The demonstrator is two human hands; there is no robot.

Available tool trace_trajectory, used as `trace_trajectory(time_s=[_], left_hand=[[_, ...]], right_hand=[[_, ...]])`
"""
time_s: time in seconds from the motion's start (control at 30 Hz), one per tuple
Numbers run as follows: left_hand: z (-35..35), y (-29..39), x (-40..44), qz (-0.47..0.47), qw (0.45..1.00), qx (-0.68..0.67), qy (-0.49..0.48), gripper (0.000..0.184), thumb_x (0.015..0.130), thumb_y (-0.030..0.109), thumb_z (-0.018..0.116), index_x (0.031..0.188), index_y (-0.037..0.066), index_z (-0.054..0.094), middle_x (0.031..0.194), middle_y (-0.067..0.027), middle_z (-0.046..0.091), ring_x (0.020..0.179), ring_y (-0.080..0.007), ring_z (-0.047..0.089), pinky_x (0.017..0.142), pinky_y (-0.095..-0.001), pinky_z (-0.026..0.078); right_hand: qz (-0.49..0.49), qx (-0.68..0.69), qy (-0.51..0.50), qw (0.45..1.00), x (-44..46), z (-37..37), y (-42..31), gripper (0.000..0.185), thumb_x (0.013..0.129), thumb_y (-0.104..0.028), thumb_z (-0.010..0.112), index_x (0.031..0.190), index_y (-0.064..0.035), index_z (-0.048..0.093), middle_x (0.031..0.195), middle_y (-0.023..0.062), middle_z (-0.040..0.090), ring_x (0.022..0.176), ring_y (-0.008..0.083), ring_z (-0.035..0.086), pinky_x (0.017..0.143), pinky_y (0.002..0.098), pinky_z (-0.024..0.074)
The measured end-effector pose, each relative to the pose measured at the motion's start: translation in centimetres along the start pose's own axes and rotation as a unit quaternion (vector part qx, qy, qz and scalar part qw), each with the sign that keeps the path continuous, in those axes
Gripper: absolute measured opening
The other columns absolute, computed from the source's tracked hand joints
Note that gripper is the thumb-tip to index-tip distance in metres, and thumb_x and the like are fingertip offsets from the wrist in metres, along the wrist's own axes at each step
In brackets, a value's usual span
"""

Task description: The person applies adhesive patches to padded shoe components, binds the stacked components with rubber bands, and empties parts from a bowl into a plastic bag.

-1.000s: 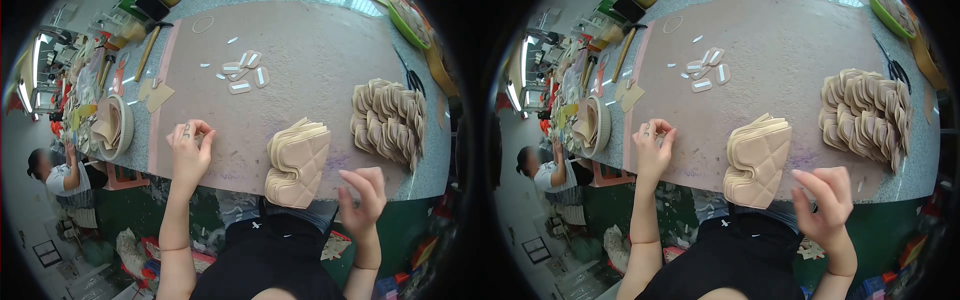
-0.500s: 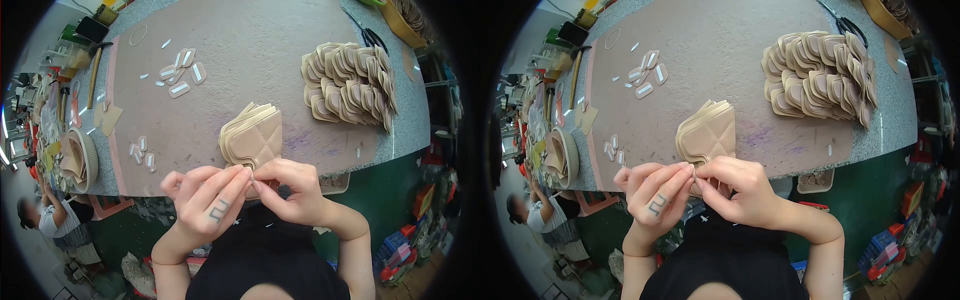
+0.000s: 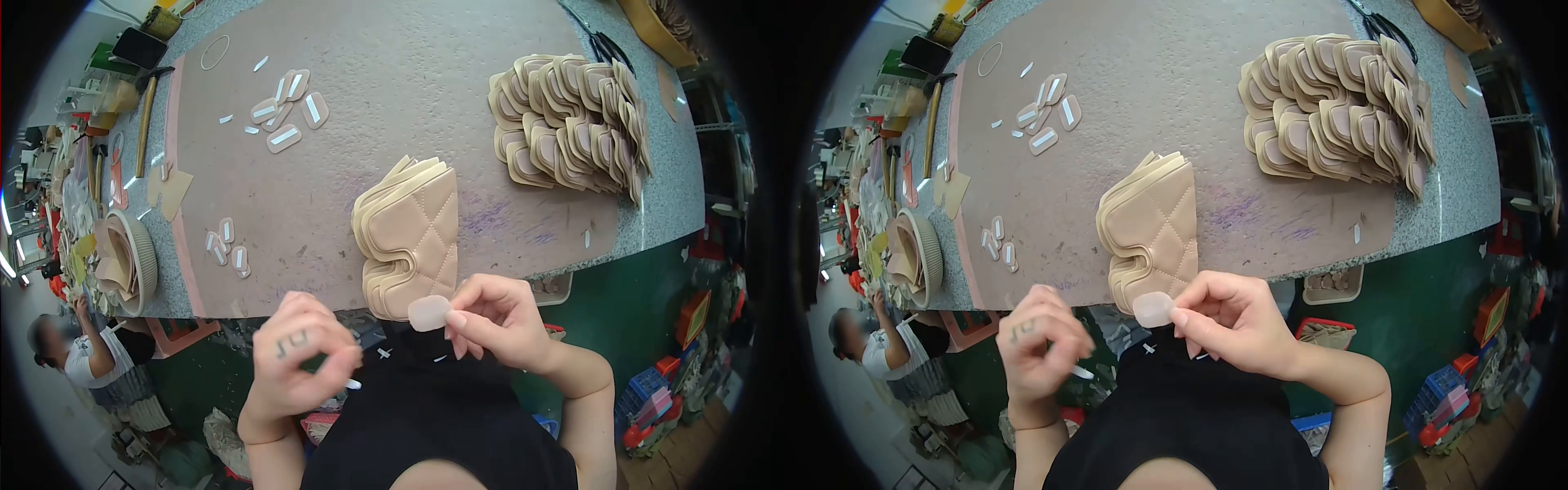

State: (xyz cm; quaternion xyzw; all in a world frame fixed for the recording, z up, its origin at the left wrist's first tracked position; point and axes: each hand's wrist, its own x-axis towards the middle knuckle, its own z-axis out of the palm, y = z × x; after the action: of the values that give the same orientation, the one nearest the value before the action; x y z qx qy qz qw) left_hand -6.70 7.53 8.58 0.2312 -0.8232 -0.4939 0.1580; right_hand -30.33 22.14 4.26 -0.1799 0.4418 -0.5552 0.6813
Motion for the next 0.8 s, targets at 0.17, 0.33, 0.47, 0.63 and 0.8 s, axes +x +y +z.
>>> trace_trajectory(time_s=[0.17,0.33,0.47,0.63,0.8], left_hand=[[3.2,0.2,0.0,0.239,0.935,0.259,0.039,0.022,0.084,0.005,0.081,0.103,0.005,0.071,0.085,-0.0074,0.071,0.067,-0.0176,0.066,0.057,-0.0255,0.054],[2.6,0.5,1.4,-0.26,0.952,-0.158,0.018,0.011,0.095,0.006,0.073,0.092,-0.004,0.068,0.076,-0.0063,0.071,0.065,-0.0091,0.069,0.057,-0.0222,0.053],[4.0,-1.7,2.2,-0.305,0.929,-0.207,-0.001,0.014,0.099,0.009,0.069,0.093,-0.004,0.066,0.076,-0.0055,0.07,0.065,-0.0085,0.068,0.059,-0.0219,0.055],[3.9,-2.2,2.2,-0.328,0.913,-0.243,-0.005,0.015,0.1,0.01,0.069,0.094,-0.003,0.065,0.076,-0.0063,0.07,0.064,-0.0097,0.068,0.06,-0.0225,0.056],[3.8,-2.4,2.2,-0.34,0.909,-0.241,-0.013,0.015,0.099,0.009,0.069,0.094,-0.006,0.065,0.078,-0.0071,0.071,0.068,-0.0092,0.07,0.061,-0.0233,0.059]], right_hand=[[0.132,0.069,-0.05,0.988,-0.6,0.7,0.4,0.012,0.101,-0.012,0.066,0.102,0.0,0.068,0.087,0.0072,0.071,0.066,0.009,0.065,0.052,0.0204,0.047],[-0.389,-0.483,-0.048,0.783,0.2,-1.0,1.2,0.034,0.083,-0.017,0.081,0.11,0.0023,0.071,0.106,0.0147,0.07,0.101,0.0311,0.068,0.087,0.0378,0.0578],[-0.465,-0.593,-0.043,0.656,1.2,-1.9,3.4,0.032,0.084,-0.02,0.08,0.104,0.0045,0.071,0.108,0.0147,0.069,0.107,0.0311,0.068,0.094,0.0416,0.0586],[-0.476,-0.596,-0.049,0.645,1.4,-2.4,3.6,0.033,0.086,-0.023,0.079,0.102,0.0046,0.071,0.109,0.0146,0.068,0.109,0.0308,0.067,0.097,0.0419,0.0588],[-0.479,-0.594,-0.046,0.645,1.4,-2.5,3.8,0.032,0.087,-0.025,0.078,0.104,0.0008,0.071,0.115,0.0133,0.069,0.111,0.0298,0.066,0.097,0.0402,0.0582]])
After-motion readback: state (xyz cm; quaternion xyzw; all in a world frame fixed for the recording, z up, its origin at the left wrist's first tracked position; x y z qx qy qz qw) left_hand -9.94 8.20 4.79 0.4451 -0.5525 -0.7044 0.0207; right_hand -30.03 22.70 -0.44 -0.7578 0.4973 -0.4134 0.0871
